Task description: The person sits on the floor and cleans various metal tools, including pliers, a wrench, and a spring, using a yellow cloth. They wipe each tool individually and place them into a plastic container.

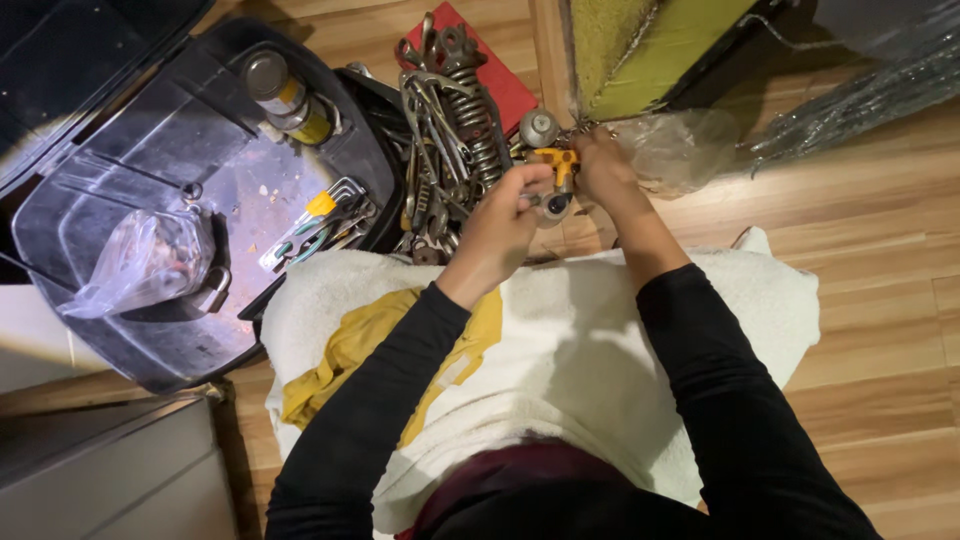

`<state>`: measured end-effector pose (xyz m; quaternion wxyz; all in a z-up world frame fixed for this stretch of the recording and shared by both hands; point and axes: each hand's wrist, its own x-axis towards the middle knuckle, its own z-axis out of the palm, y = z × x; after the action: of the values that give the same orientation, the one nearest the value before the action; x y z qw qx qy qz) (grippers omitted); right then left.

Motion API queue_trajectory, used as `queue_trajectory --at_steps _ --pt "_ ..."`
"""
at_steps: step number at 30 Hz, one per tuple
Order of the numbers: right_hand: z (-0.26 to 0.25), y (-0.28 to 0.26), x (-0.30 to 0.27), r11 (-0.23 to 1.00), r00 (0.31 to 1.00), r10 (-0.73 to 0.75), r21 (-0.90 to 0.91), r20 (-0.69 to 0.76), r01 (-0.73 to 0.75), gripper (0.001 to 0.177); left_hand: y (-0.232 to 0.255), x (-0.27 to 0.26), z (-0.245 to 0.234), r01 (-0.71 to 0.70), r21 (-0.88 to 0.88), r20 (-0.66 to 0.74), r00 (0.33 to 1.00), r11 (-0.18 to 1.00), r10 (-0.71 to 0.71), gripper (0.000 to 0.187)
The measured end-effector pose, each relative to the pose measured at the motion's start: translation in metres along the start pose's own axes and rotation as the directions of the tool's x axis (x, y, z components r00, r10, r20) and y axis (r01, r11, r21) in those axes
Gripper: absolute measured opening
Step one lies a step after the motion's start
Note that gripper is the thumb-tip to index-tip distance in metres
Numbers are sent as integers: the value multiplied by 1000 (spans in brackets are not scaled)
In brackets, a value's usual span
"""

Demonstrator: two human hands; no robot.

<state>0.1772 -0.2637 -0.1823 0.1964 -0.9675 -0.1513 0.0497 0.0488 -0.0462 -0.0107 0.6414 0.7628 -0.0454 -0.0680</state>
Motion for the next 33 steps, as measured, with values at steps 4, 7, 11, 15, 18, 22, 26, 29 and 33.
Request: queue_trajectory --at_steps 4,7,11,15,18,22,26,29,33 --pt "13 8 0 1000 999 12 21 -51 -10 35 -1 -3 -4 32 32 2 999 999 -32 40" --pt "14 20 8 999 996 -41 -25 -74 39 25 -3 0 -6 3 38 -15 1000 999 -2 38" --pt "3 29 9 994 978 -104 -40 -178 98 25 -17 6 -9 77 -52 -4 997 996 -77 42" --pt "-32 9 -7 993 952 -115 -28 -284 112 25 -34 12 -12 161 -125 -18 986 979 -164 40" --pt "-72 -20 -18 991 943 -136 -40 -305 130 24 -40 15 -14 180 -224 -40 980 958 -193 41" --pt "-124 -65 -34 974 910 -186 54 -371 221 32 -32 11 -19 89 -118 -102 990 989 -101 42" --pt "-160 -108 -58 962 911 -217 82 -349 261 31 -11 2 -30 -8 138 -171 985 990 32 44" --pt "-176 -133 -71 971 965 -150 153 -215 185 29 -1 -8 -43 85 -134 -10 996 987 -87 61" --pt "-173 -158 -90 910 937 -233 283 -259 304 29 2 -19 -53 370 -431 212 928 823 -306 44"
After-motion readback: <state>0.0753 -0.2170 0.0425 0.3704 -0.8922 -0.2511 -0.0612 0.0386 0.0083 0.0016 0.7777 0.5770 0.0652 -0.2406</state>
